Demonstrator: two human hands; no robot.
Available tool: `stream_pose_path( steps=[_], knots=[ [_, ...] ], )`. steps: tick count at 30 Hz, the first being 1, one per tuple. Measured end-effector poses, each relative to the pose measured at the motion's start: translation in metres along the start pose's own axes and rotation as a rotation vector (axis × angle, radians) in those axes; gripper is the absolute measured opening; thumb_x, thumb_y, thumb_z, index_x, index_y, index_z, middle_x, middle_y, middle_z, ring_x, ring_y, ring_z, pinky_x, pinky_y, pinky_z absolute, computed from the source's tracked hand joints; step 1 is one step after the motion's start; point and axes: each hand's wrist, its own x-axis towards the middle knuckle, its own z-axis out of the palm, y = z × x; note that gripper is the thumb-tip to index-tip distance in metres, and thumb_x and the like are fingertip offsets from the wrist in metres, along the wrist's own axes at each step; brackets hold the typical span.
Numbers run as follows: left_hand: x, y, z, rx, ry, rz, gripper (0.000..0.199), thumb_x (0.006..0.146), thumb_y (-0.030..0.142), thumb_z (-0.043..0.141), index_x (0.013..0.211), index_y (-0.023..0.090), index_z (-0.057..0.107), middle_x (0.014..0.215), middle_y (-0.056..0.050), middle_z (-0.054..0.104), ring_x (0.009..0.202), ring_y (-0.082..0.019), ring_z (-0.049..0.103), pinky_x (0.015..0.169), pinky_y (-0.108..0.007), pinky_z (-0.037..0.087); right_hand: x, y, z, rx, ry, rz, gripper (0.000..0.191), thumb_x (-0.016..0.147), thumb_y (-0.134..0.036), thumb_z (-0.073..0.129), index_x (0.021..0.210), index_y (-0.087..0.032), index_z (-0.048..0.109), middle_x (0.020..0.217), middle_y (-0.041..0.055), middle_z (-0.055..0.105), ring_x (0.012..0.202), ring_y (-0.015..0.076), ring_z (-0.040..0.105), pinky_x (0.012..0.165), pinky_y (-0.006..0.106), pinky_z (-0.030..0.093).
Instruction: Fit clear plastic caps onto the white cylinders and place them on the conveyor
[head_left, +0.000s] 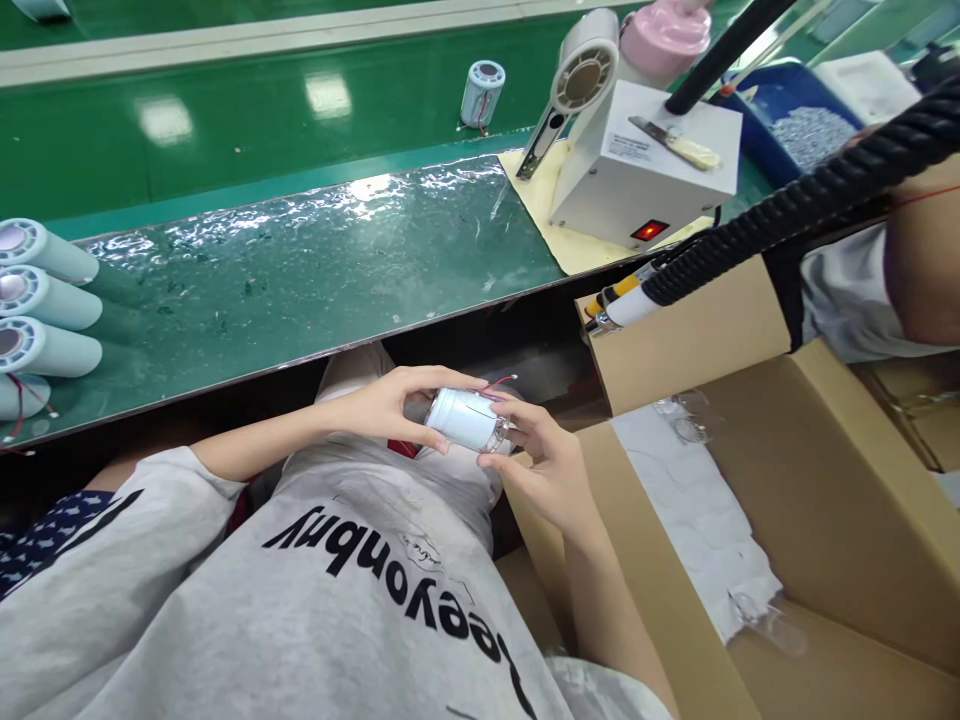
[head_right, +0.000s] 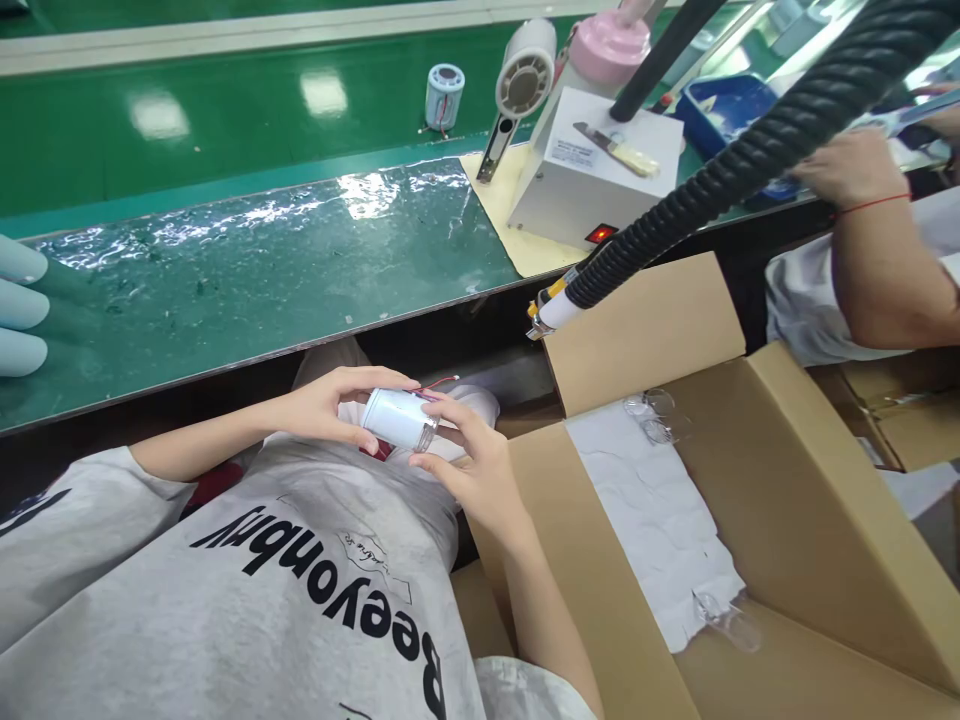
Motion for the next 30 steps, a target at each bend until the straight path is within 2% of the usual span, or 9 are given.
stream_pose_path(
  steps=[5, 10, 18, 24, 30],
  knots=[
    [0.0, 0.0, -0.001, 0.049, -0.043, 0.087, 0.069, 0.078, 0.03, 0.087, 0.143, 0.027, 0.062, 0.149, -0.014, 0.06, 0.133, -0.028, 0.061, 0.104, -0.037, 0.054, -0.001, -0.002, 0.0, 0.12, -0.004, 0.115, 0.044, 0.077, -0.035, 0.09, 0.116, -0.03, 0.071, 0.12, 0.0037, 0.075, 0.106, 0.0221, 0.074, 0.087, 0.034, 0.066],
    [-0.001, -0.003, -0.002, 0.093, -0.044, 0.1, 0.067, 0.079, 0.032, 0.085, 0.142, 0.027, 0.063, 0.148, -0.014, 0.06, 0.136, -0.03, 0.059, 0.107, -0.041, 0.053, 0.0, -0.002, 0.002, 0.24, -0.013, 0.206, 0.047, 0.075, -0.045, 0.09, 0.113, -0.028, 0.068, 0.119, 0.006, 0.072, 0.103, 0.0229, 0.073, 0.082, 0.033, 0.065],
    [-0.003, -0.006, -0.003, 0.123, -0.049, 0.122, 0.068, 0.079, 0.033, 0.086, 0.143, 0.028, 0.062, 0.147, -0.014, 0.061, 0.137, -0.03, 0.058, 0.108, -0.043, 0.052, 0.004, -0.004, 0.004, 0.329, -0.032, 0.305, 0.054, 0.074, -0.059, 0.088, 0.11, -0.027, 0.064, 0.102, 0.0051, 0.074, 0.085, 0.0204, 0.071, 0.069, 0.03, 0.061],
    [-0.002, -0.005, -0.003, 0.136, -0.054, 0.153, 0.068, 0.08, 0.032, 0.085, 0.144, 0.029, 0.062, 0.148, -0.014, 0.061, 0.138, -0.03, 0.057, 0.112, -0.044, 0.05, 0.007, -0.003, 0.009, 0.386, -0.015, 0.324, 0.051, 0.075, -0.062, 0.084, 0.105, -0.026, 0.062, 0.084, -0.0001, 0.067, 0.071, 0.0164, 0.066, 0.062, 0.028, 0.06],
    [-0.003, -0.004, -0.002, 0.144, -0.056, 0.157, 0.069, 0.078, 0.033, 0.086, 0.143, 0.028, 0.063, 0.147, -0.014, 0.062, 0.139, -0.031, 0.057, 0.116, -0.047, 0.046, 0.006, 0.002, 0.011, 0.469, -0.039, 0.458, 0.06, 0.072, -0.072, 0.081, 0.099, -0.024, 0.058, 0.078, -0.0023, 0.064, 0.056, 0.0136, 0.063, 0.049, 0.027, 0.06]
  ],
)
